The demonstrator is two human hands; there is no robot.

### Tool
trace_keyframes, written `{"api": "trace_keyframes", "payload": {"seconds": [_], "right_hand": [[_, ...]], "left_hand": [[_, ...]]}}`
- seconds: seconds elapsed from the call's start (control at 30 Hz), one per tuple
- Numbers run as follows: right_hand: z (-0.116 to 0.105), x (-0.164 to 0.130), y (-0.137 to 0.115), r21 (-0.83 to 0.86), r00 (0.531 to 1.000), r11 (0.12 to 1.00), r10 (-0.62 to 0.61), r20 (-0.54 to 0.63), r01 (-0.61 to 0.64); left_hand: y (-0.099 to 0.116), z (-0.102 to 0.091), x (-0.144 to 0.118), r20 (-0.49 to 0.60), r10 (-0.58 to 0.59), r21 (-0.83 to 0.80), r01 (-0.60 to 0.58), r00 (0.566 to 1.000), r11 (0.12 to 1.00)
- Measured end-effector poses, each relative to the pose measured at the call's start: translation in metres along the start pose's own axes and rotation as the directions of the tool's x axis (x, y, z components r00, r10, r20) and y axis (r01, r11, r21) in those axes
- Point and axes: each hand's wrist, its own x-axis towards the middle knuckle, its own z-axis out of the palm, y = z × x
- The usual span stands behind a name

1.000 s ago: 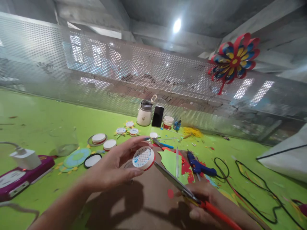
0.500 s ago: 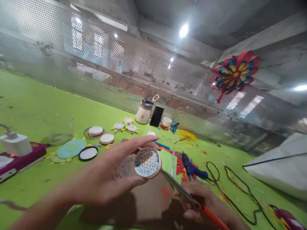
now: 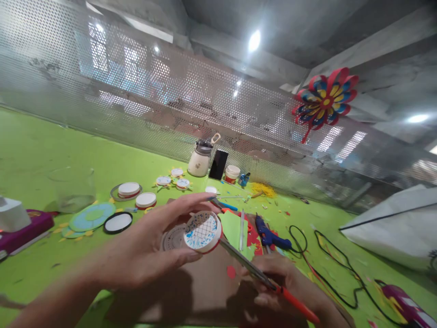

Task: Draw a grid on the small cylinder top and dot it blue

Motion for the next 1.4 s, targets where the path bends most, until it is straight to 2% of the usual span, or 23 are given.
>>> {"api": "trace_keyframes", "payload": {"seconds": [0.37, 0.8, 1.1, 1.4], "right_hand": [[-0.0011, -0.0010, -0.0014, -0.050, 0.999, 0.998, 0.032, -0.022, -0.033], [0.0021, -0.0015, 0.0042, 0.006, 1.000, 1.000, -0.016, -0.026, 0.016], [0.0048, -0.0005, -0.0029, 0.010, 0.999, 1.000, 0.007, -0.050, -0.006], [0.0038, -0.0004, -0.0044, -0.033, 0.999, 0.999, 0.011, -0.051, -0.013]], "left_hand": [[0.0035, 0.0018, 0.0035, -0.003, -0.001, -0.014, 0.001, 1.000, 1.000], [0.0026, 0.0020, 0.0036, 0.002, -0.023, -0.086, 0.024, 1.000, 0.996], [0.0014, 0.0039, 0.0005, 0.003, -0.099, -0.077, 0.099, 0.995, 0.992], [-0.0037, 0.0029, 0.0006, 0.041, -0.055, -0.107, 0.059, 0.998, 0.993]]}}
